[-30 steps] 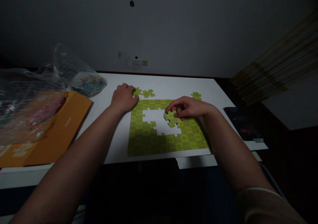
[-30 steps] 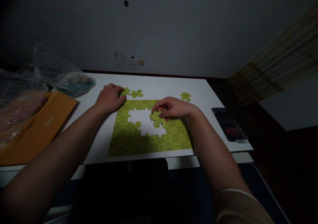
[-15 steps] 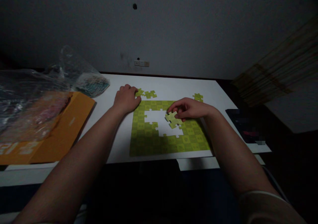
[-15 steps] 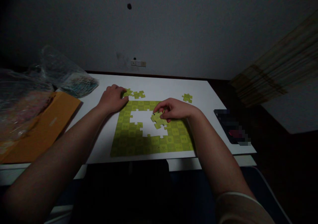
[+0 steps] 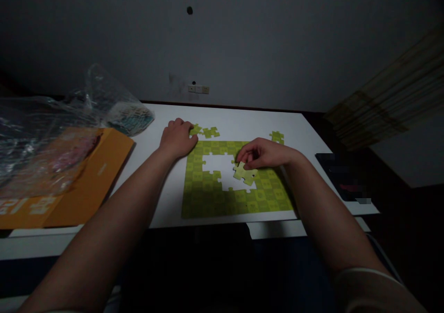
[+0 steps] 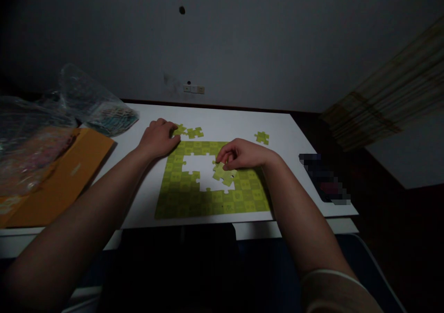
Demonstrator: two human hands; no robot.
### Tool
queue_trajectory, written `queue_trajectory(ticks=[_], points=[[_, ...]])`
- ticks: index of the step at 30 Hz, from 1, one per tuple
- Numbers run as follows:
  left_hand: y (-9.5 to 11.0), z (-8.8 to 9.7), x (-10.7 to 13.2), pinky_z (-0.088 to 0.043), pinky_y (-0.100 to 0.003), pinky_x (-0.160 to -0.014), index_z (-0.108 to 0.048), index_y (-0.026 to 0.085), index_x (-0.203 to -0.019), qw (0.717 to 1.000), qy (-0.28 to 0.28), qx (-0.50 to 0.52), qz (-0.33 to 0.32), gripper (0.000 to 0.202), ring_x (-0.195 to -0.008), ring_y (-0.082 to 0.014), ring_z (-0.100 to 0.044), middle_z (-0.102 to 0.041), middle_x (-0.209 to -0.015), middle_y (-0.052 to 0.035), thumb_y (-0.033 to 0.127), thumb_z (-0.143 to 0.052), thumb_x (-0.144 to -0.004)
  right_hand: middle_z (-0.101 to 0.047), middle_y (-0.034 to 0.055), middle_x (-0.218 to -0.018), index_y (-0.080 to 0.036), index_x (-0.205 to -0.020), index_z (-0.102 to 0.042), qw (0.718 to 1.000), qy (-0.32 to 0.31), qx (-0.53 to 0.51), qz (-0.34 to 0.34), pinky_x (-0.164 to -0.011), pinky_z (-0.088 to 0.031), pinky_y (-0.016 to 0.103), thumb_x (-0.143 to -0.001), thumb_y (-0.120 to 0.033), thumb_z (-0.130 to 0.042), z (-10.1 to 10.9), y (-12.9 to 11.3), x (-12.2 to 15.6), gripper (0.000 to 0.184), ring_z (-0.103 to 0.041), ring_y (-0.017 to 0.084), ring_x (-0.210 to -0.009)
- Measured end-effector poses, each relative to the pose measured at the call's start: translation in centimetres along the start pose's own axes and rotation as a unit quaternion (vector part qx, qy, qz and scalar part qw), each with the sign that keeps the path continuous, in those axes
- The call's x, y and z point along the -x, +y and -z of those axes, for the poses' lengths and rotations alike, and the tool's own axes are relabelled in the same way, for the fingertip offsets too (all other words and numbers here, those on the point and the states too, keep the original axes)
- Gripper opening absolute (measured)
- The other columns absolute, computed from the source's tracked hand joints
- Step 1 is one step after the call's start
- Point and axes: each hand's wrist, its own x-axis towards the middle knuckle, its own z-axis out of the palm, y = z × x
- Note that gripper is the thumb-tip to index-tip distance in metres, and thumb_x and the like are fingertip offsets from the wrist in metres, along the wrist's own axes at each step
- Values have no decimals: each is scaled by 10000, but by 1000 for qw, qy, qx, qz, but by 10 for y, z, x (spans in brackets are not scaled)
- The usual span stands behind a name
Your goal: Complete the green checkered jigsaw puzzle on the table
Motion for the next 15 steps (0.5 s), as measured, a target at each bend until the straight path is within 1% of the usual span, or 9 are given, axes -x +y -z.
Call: queue_trajectory(ticks=[3,7,9,12,15], points=[[0,0,0,-505,-603,-1169,-746,204,-1441,1000,3,4,-2,524,-1376,-457,-576,-655,-1458,-208,439,-627,-988,-807,13,-804,-213,-1116,-896,1000,-5,8,9,-608,-509,232,-807,-383,-958,0,0,0,358,-684,126,-686],[-1,-1,0,-502,-617,-1165,-745,190,-1440,1000,4,10,-2,529,-1381,-470,-568,-650,-1460,-223,440,-633,-987,-817,24,-838,-214,-1127,-903,1000,-13,7,17,-626,-525,235,-813,-374,-962,-1,-3,1,357,-693,129,-710],[-1,-2,0,-501,-606,-1167,-746,187,-1442,1000,4,9,-1,532,-1387,-466,-568,-649,-1458,-223,443,-639,-987,-798,14,-837,-218,-1188,-891,999,-4,-11,31,-617,-527,234,-822,-362,-956,-2,-5,1,398,-680,123,-694],[-1,-1,1,-506,-592,-1163,-746,195,-1444,1000,5,6,-2,529,-1382,-453,-576,-654,-1454,-213,445,-635,-992,-776,12,-905,-221,-1298,-851,996,54,-49,52,-596,-547,246,-813,-326,-953,-5,-6,1,507,-679,119,-667],[-1,-1,2,-509,-589,-1155,-743,184,-1448,1000,3,4,-8,534,-1371,-448,-581,-657,-1453,-216,435,-629,-992,-764,32,-989,-213,-1285,-834,986,136,-82,51,-617,-610,287,-799,-306,-947,-12,-6,-5,508,-732,146,-678]])
